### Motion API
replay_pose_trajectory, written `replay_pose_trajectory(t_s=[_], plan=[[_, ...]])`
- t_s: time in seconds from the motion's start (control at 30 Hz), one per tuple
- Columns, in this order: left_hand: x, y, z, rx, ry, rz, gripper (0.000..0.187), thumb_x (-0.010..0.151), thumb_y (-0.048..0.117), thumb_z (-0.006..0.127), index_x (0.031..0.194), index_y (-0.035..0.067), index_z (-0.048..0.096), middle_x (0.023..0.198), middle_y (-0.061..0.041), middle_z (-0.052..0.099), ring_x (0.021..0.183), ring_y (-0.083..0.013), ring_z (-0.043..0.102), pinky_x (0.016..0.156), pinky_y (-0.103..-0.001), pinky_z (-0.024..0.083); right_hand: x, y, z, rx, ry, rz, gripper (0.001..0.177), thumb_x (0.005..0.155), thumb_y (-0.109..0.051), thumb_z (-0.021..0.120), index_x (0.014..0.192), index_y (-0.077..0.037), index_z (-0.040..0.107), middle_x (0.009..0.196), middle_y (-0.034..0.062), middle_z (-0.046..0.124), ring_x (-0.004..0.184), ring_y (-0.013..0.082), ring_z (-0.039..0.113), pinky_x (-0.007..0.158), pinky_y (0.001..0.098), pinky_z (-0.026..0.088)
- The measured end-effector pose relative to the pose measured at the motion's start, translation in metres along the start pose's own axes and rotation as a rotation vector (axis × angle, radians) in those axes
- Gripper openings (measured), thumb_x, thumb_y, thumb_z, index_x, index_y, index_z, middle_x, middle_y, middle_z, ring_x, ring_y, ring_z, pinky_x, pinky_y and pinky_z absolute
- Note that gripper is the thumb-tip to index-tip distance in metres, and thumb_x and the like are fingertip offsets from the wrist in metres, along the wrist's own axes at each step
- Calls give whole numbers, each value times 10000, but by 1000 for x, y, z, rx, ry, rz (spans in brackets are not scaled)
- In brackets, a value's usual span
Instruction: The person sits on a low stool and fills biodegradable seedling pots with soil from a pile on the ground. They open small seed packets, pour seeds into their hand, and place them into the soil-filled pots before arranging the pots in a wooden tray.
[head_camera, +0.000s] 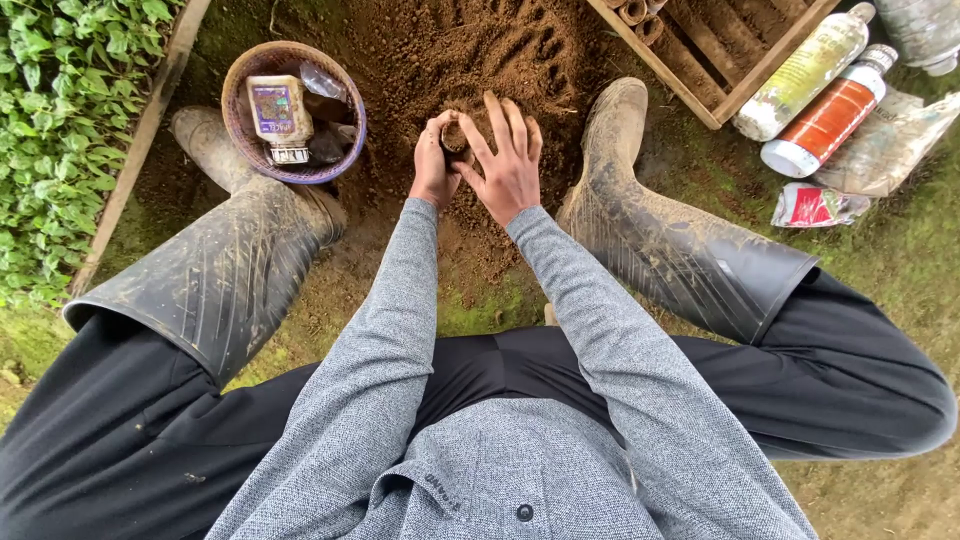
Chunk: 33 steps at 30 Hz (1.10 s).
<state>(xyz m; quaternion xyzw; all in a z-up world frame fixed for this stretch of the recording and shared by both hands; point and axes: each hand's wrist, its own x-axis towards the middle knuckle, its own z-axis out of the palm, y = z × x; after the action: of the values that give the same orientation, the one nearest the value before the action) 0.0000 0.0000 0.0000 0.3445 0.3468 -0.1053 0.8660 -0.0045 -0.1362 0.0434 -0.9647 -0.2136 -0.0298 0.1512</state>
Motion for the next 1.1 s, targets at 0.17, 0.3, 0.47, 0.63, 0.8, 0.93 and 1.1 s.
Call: replay_pose_trajectory(t_s=[0.17, 0.3, 0.47, 0.63, 0.8, 0.93, 1.1], plan=[[-3, -1, 4, 118, -6, 98, 270, 972, 268, 509, 999, 60, 678, 974, -93, 648, 824, -185, 627, 686, -295, 565, -8, -3, 17, -13, 86, -46, 494, 954, -419, 732, 1397, -326, 533, 1614, 50, 296, 1477, 286, 256, 1197, 555, 199], [-13, 5, 15, 167, 46, 165, 237, 950, 274, 579, 932, 69, 698, 905, -94, 646, 800, -210, 653, 708, -324, 593, -5, -5, 15, -68, 79, -50, 360, 1026, -489, 564, 1350, -354, 485, 1599, 21, 329, 1472, 296, 245, 1139, 595, 201], [-8, -8, 6, 125, 81, 84, 257, 917, 315, 616, 915, 69, 687, 898, -89, 612, 776, -230, 616, 666, -356, 581, -3, -1, 13, 6, 42, -87, 282, 1008, -471, 603, 1239, -312, 573, 1518, -31, 427, 1391, 240, 342, 1098, 528, 314], [-4, -2, 11, 39, 127, 19, 348, 830, 442, 647, 918, 109, 702, 909, -105, 634, 791, -238, 603, 640, -365, 536, 7, 22, 50, 299, 53, -154, 595, 891, -370, 746, 1423, -283, 494, 1384, -40, 539, 1207, 227, 523, 947, 379, 504], [-9, 10, 22, 235, -19, -54, 753, 912, 709, 298, 1099, 112, 717, 855, -106, 687, 665, -174, 659, 525, -235, 535, 18, 14, 83, 210, -111, -319, 440, 815, -177, 700, 1229, -112, 562, 1162, 122, 608, 1078, 356, 594, 892, 414, 553], [9, 10, -4, 371, -15, -109, 994, 852, 873, 173, 1250, 104, 661, 722, -105, 599, 484, -180, 524, 383, -229, 419, 44, 26, 30, 362, -482, -149, 377, 971, -296, 608, 1288, -109, 528, 1164, 155, 638, 1081, 317, 666, 884, 377, 580], [7, 26, 13, 1020, -35, -160, 663, 1003, 662, 377, 1313, 138, 641, 964, -92, 740, 649, -156, 653, 490, -253, 456, 78, 80, -32, 777, -221, 244, 241, 968, -404, 645, 991, -166, 667, 947, 24, 703, 935, 225, 706, 912, 374, 555]])
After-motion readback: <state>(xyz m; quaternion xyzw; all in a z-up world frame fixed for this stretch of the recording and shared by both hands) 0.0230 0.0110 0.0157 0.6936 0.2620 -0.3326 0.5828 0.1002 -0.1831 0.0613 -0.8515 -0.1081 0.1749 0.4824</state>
